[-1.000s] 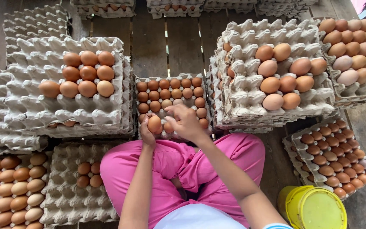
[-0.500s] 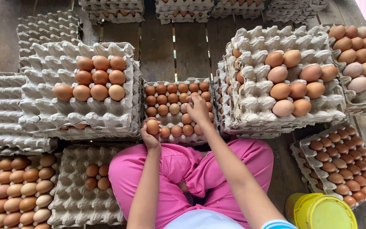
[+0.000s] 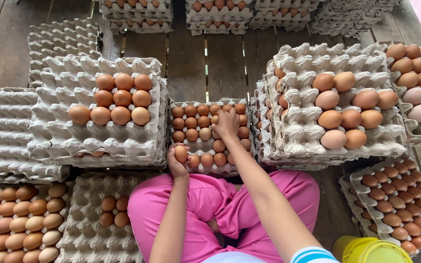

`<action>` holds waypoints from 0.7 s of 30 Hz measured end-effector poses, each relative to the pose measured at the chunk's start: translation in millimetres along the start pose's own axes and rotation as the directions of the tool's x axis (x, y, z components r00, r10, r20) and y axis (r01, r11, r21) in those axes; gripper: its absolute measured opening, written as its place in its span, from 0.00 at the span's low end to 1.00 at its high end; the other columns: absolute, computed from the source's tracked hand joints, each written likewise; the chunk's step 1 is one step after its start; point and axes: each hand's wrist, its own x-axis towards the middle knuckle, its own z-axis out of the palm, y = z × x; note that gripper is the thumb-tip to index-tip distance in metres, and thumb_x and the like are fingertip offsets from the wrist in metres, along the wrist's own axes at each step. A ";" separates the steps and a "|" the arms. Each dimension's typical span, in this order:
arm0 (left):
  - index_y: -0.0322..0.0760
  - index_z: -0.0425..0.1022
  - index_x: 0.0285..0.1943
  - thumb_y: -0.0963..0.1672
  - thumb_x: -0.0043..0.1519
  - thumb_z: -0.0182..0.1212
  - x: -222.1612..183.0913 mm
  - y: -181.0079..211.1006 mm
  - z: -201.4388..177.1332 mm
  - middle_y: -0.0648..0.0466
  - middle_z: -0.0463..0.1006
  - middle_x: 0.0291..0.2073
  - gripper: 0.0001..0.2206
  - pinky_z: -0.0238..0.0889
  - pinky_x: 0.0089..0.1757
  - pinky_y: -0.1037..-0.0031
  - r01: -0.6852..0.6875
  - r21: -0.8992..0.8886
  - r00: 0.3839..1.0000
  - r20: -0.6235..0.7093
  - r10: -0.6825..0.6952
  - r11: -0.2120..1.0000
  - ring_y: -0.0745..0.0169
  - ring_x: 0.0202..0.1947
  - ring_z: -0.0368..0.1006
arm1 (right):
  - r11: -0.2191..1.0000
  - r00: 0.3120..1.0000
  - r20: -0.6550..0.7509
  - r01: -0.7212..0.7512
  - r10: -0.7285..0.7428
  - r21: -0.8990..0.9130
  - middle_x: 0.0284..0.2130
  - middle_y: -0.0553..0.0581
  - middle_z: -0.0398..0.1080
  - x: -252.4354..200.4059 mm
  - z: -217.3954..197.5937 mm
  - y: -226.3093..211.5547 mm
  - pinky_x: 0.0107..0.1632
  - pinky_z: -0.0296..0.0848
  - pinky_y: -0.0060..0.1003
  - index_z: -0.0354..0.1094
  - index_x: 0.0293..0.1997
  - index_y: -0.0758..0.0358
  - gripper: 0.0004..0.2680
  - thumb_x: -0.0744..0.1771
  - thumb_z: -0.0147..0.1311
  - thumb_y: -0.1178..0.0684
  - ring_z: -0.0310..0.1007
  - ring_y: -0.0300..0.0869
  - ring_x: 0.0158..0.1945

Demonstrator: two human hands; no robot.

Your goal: Sorting and packing eggs into cardboard trays while sitting on the floor.

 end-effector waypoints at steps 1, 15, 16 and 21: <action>0.41 0.67 0.40 0.52 0.56 0.41 -0.9 -0.2 -2.6 0.48 0.74 0.23 0.15 0.55 0.14 0.86 0.000 0.000 1.000 0.000 0.000 1.000 0.68 0.11 0.66 | 1.000 1.000 0.000 0.000 0.000 0.000 0.32 0.53 0.68 -0.5 3.2 3.6 0.53 0.58 0.41 0.65 0.40 0.58 0.15 0.55 0.58 0.46 0.55 0.47 0.46; 0.42 0.68 0.39 0.52 0.55 0.42 4.6 -5.8 -4.4 0.47 0.74 0.23 0.15 0.58 0.14 0.86 0.020 0.021 1.000 -0.004 -0.020 1.000 0.67 0.11 0.66 | -0.227 0.963 0.205 -0.242 -0.175 0.943 0.40 0.63 0.68 -97.9 -155.4 -5.1 0.43 0.74 0.38 0.59 0.51 0.70 0.17 0.58 0.55 0.64 0.71 0.45 0.41; 0.42 0.68 0.39 0.52 0.55 0.42 6.3 -6.1 -5.4 0.47 0.74 0.23 0.15 0.58 0.14 0.86 0.025 0.024 1.000 0.009 -0.025 0.999 0.67 0.11 0.66 | -0.231 0.966 0.198 -0.232 -0.164 0.945 0.40 0.63 0.68 -102.9 -169.3 2.0 0.43 0.74 0.38 0.59 0.51 0.70 0.17 0.58 0.55 0.64 0.71 0.45 0.41; 0.45 0.67 0.39 0.53 0.54 0.42 10.2 -12.7 -12.2 0.48 0.75 0.25 0.15 0.59 0.15 0.86 0.045 0.054 0.999 -0.014 -0.044 0.998 0.66 0.11 0.67 | 0.193 0.994 -0.101 0.106 -0.031 0.975 0.38 0.55 0.69 -130.1 -244.9 59.8 0.41 0.75 0.33 0.63 0.50 0.67 0.21 0.54 0.60 0.67 0.72 0.39 0.41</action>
